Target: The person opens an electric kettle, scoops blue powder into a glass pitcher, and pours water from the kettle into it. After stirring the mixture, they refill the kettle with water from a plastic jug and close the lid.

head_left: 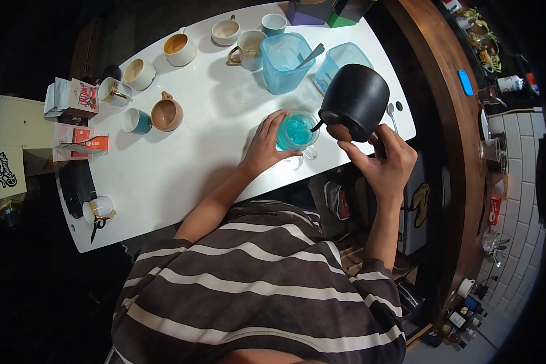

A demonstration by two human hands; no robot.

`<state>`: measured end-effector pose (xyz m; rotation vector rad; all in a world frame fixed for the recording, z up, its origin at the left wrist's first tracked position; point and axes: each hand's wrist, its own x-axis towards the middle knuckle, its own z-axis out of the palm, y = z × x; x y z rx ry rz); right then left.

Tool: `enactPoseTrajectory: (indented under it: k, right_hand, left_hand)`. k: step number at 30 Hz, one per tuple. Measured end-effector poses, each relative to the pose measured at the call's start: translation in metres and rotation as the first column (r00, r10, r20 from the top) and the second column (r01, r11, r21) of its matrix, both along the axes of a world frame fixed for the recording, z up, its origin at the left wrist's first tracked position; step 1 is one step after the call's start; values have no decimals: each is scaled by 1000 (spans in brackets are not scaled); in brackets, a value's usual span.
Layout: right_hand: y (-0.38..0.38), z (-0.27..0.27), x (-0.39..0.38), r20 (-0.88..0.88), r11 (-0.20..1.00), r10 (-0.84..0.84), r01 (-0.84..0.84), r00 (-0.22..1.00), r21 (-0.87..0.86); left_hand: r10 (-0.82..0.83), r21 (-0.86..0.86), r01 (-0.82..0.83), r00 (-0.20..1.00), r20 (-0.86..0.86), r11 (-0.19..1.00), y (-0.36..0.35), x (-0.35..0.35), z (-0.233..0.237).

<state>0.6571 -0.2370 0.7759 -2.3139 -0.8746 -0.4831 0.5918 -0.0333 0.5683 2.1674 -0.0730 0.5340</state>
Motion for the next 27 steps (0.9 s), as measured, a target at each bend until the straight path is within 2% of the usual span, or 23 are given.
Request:
enactPoseTrajectory:
  k: [25, 27]
  right_hand:
    - [-2, 0, 0, 17, 1000, 19, -19, 1000, 13]
    - [-2, -1, 1, 57, 998, 40, -42, 998, 36]
  left_hand:
    - [24, 21, -24, 999, -27, 999, 0, 1, -5]
    - [23, 25, -23, 1000, -19, 999, 0, 1, -7]
